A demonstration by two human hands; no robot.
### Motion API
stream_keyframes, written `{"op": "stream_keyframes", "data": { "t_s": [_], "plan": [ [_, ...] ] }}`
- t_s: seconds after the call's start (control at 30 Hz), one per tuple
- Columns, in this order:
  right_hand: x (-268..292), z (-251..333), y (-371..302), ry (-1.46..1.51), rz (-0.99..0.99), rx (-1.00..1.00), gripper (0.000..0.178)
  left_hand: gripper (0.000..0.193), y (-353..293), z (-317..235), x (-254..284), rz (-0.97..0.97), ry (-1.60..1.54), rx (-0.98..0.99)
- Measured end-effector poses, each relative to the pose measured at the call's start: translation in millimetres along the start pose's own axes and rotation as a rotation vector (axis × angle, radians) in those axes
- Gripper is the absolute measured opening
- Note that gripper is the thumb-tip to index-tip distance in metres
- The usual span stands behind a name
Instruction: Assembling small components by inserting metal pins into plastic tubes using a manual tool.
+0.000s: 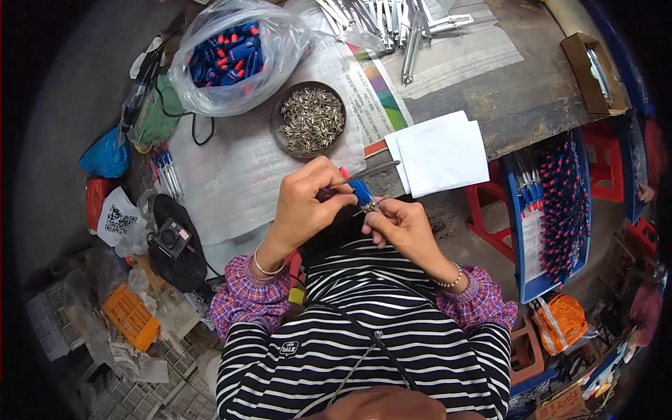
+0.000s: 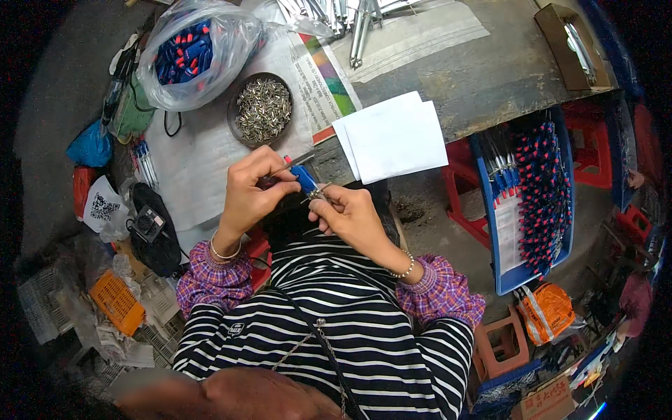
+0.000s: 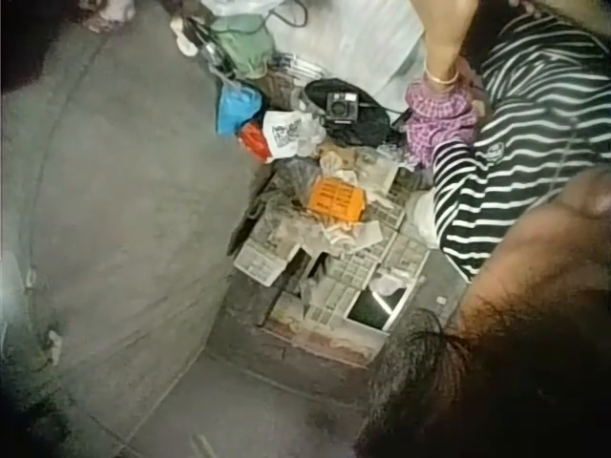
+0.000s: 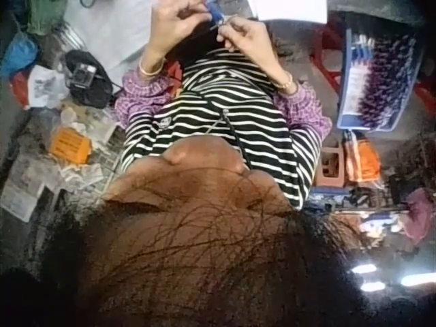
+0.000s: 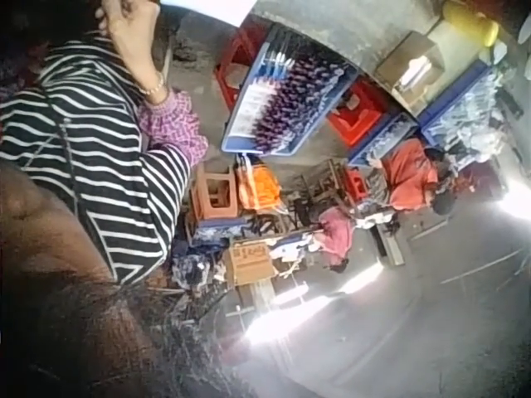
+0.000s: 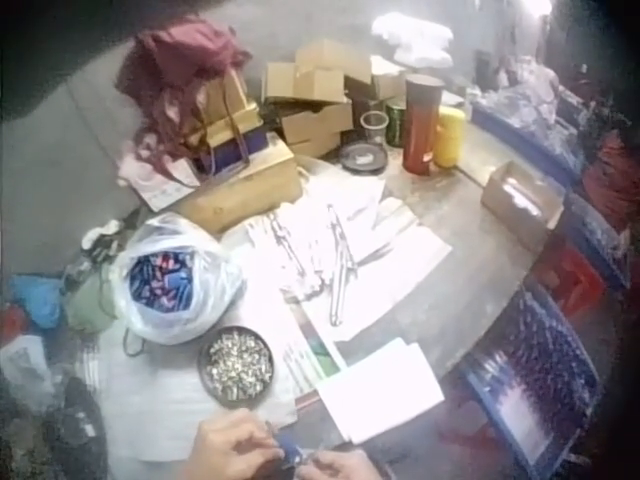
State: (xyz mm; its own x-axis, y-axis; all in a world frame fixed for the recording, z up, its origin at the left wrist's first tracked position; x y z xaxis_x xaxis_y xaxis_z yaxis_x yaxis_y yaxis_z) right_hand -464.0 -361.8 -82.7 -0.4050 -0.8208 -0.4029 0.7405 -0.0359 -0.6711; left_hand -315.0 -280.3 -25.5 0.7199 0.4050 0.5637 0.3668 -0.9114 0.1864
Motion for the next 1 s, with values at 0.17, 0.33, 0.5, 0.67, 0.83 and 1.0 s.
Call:
{"op": "stream_keyframes", "data": {
  "t_s": [0.17,0.33,0.5,0.67,0.83,1.0],
  "plan": [
    [0,5,-4,-0.096,-0.055,0.079,0.025,0.016,1,2,-2,0.014,0.016,-0.025],
    [1,9,-7,-0.164,-0.077,0.116,0.024,0.031,-7,12,-1,0.013,-0.075,0.155],
    [1,5,-5,-0.056,-0.002,0.07,0.019,0.052,-6,16,-1,0.043,-0.361,0.286],
    [6,0,-2,0.053,0.116,-0.018,0.014,0.047,-5,16,-1,0.027,-0.458,0.26],
    [22,-5,-5,0.159,0.058,-0.022,0.014,0.019,-1,16,10,-0.165,-0.574,0.274],
    [47,-13,-15,0.207,-0.073,-0.032,0.018,0.01,18,9,-5,-0.258,-1.063,0.01]
  ]
}}
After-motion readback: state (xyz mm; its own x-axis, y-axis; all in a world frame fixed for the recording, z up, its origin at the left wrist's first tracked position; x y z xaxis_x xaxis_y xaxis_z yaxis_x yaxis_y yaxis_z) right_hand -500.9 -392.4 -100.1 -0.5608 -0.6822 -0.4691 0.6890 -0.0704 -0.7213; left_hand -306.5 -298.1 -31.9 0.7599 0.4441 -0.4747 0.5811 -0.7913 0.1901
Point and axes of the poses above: each hand's wrist, its own y-axis towards the middle knuckle, its own x-axis out of the back of the hand, z = x × y, the point moved 3 cm from there along y, towards the middle knuckle, and after that the axes turned 15 degrees about -x, right-handed, at the moved point
